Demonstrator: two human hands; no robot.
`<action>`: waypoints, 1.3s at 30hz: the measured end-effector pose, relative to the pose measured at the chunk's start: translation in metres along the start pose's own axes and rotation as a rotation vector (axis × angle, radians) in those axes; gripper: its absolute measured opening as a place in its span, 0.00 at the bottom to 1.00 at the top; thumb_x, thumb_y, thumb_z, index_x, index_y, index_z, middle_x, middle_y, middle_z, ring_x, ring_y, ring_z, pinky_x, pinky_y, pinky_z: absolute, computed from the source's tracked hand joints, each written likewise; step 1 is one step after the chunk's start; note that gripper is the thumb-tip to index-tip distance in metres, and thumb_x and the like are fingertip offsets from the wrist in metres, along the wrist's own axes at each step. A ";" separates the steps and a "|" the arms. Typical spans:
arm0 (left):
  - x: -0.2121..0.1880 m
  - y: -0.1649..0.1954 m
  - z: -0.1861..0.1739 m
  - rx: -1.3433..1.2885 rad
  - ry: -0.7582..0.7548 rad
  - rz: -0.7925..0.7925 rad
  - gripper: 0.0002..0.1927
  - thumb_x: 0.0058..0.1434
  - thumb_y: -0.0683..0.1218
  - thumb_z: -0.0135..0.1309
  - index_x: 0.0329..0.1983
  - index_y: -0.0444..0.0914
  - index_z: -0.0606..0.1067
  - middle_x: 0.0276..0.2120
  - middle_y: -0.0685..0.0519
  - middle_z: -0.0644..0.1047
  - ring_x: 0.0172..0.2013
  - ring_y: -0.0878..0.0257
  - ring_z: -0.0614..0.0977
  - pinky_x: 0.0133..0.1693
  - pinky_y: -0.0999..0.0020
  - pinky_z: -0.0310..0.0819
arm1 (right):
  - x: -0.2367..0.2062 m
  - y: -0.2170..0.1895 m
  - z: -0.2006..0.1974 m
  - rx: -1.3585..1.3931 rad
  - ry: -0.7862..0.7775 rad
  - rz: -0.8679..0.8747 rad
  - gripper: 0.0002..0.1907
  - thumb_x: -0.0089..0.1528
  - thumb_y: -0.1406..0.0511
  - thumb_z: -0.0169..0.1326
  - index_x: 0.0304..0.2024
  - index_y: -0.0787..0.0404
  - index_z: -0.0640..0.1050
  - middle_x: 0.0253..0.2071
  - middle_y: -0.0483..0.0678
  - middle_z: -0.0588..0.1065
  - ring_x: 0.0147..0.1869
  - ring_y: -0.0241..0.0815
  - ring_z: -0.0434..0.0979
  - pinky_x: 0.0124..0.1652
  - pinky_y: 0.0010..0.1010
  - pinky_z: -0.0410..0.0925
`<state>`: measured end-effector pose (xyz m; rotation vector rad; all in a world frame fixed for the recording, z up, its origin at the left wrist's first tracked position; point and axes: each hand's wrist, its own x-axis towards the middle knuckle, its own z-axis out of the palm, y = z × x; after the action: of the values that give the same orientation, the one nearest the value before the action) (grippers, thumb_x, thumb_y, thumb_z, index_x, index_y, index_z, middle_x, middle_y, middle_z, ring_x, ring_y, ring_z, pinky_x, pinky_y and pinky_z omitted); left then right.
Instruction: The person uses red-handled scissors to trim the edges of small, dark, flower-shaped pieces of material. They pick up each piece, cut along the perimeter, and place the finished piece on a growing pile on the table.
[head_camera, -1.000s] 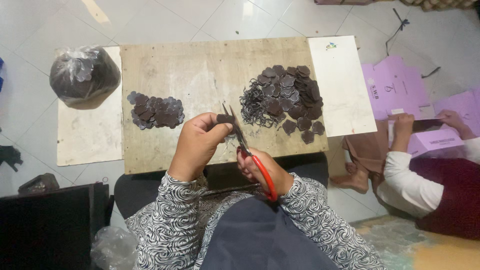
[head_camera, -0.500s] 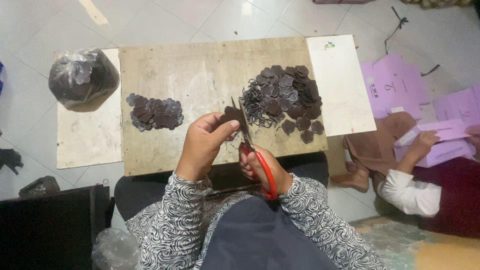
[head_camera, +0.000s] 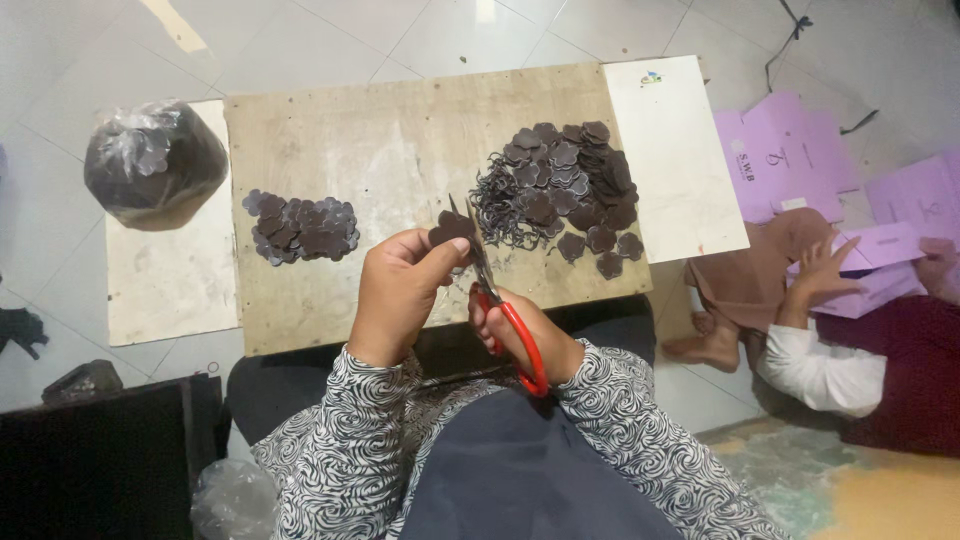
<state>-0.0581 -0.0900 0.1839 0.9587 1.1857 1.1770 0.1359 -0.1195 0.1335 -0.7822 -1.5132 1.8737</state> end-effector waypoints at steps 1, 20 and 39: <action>0.000 0.000 0.001 0.000 0.005 -0.004 0.09 0.62 0.45 0.60 0.34 0.33 0.81 0.29 0.55 0.83 0.27 0.73 0.76 0.31 0.77 0.71 | 0.000 0.000 0.001 -0.002 0.012 0.007 0.29 0.69 0.41 0.42 0.42 0.59 0.68 0.33 0.40 0.64 0.36 0.30 0.63 0.37 0.22 0.64; 0.001 0.000 0.005 -0.029 0.018 -0.016 0.10 0.62 0.46 0.60 0.35 0.33 0.81 0.30 0.55 0.83 0.29 0.72 0.79 0.33 0.76 0.73 | 0.001 0.001 0.002 0.008 0.043 -0.007 0.31 0.69 0.39 0.41 0.45 0.61 0.69 0.35 0.42 0.65 0.38 0.31 0.64 0.39 0.23 0.65; 0.000 0.003 0.000 0.004 0.017 -0.037 0.09 0.62 0.46 0.59 0.37 0.33 0.82 0.30 0.54 0.84 0.30 0.71 0.80 0.34 0.75 0.73 | 0.002 0.001 0.002 0.082 0.029 0.005 0.28 0.70 0.42 0.43 0.38 0.60 0.66 0.29 0.39 0.61 0.30 0.29 0.58 0.30 0.21 0.57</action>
<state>-0.0589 -0.0898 0.1869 0.9280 1.2153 1.1560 0.1333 -0.1197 0.1332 -0.7729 -1.4091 1.9074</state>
